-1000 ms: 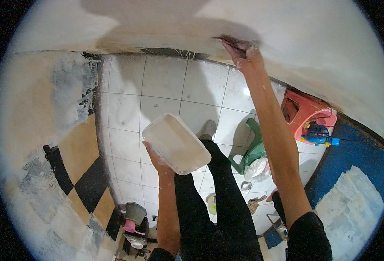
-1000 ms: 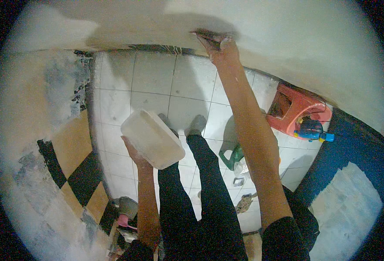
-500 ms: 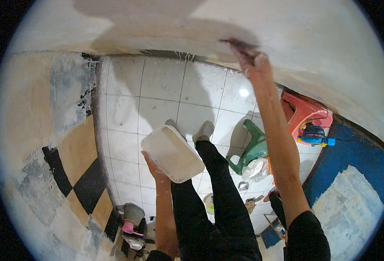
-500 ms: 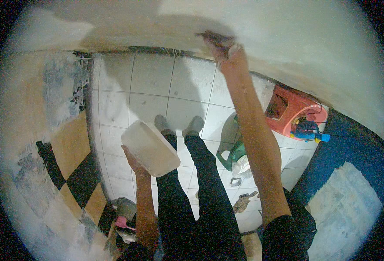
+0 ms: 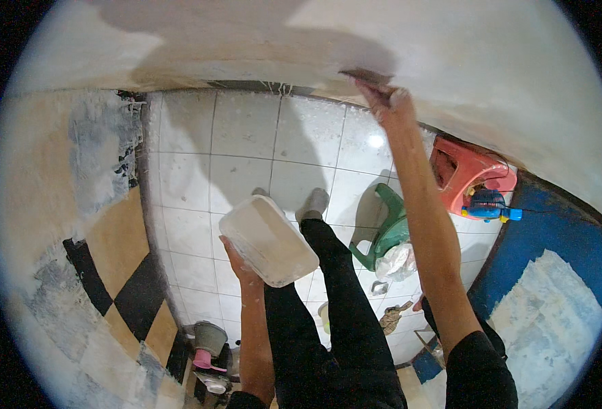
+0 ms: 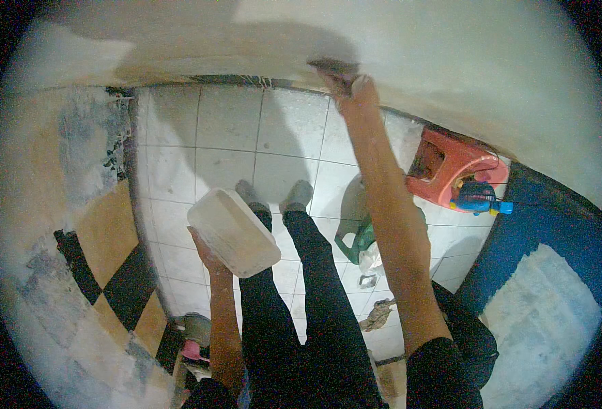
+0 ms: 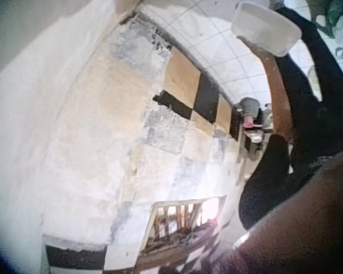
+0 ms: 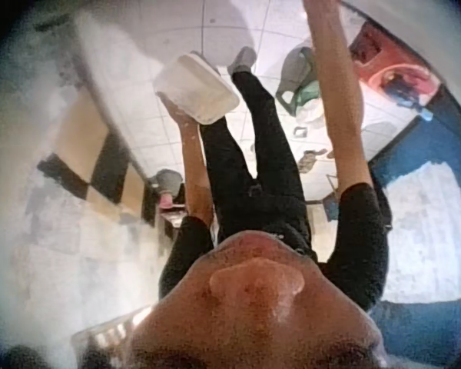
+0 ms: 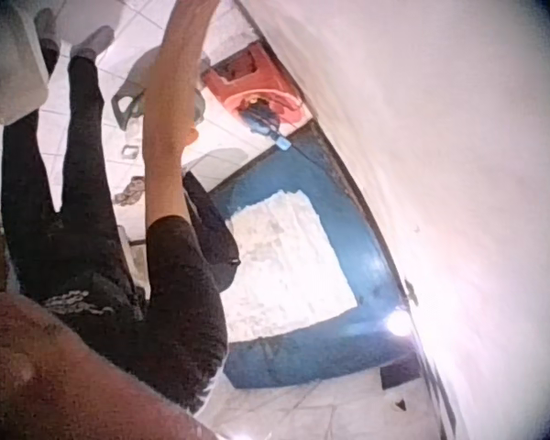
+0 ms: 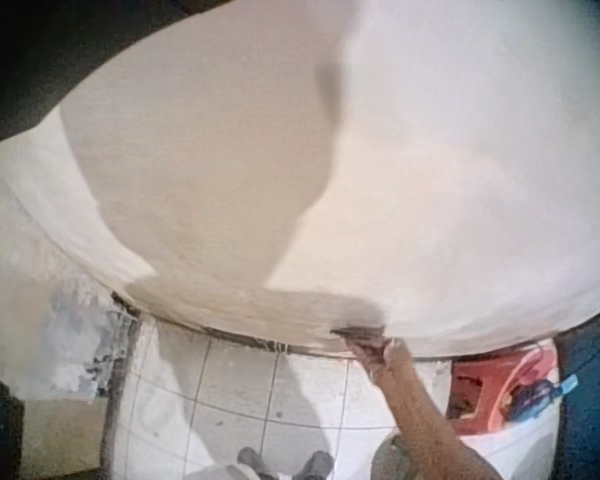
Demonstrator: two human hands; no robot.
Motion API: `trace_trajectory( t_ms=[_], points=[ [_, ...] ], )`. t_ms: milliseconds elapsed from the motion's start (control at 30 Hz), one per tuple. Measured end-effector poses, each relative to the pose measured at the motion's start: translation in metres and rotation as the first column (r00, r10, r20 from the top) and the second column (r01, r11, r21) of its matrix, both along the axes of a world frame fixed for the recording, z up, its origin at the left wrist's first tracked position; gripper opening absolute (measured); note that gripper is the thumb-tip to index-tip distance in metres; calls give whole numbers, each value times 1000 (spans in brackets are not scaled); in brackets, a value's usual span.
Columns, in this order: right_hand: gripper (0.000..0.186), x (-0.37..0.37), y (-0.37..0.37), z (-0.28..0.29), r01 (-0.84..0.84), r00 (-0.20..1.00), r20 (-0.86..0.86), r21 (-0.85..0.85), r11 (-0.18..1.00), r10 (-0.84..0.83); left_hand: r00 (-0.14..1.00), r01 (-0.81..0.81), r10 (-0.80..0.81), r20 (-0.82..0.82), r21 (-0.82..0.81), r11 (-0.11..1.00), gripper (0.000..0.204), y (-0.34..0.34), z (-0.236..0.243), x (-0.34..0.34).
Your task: The person applies plaster to the ceiling and the top edge of a wall using a red hand-scraper while holding a plastic container of plaster.
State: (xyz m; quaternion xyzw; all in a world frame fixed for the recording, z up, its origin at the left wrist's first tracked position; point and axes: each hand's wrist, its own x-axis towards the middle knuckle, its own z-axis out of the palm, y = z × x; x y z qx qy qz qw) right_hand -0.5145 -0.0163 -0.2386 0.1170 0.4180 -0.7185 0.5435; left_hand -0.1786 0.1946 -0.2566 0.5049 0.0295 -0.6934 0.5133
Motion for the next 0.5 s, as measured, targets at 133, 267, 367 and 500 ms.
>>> trace_trajectory(
  t_ms=[133,267,367,500],
  points=[
    [37,14,13,61,7,997,78,-35,999,-4,1000,-12,12,-3,53,999,64,0,9,13],
    [37,52,62,115,-55,997,-52,32,998,57,999,21,-21,28,19,1000,65,1,1,4],
    [36,58,50,77,-188,982,17,-2,982,188,999,-14,14,-38,-16,1000,65,6,-8,-3],
    [36,35,-2,37,-275,954,-143,-70,959,264,999,-44,44,-18,31,999,65,9,-13,-16]
  ],
)
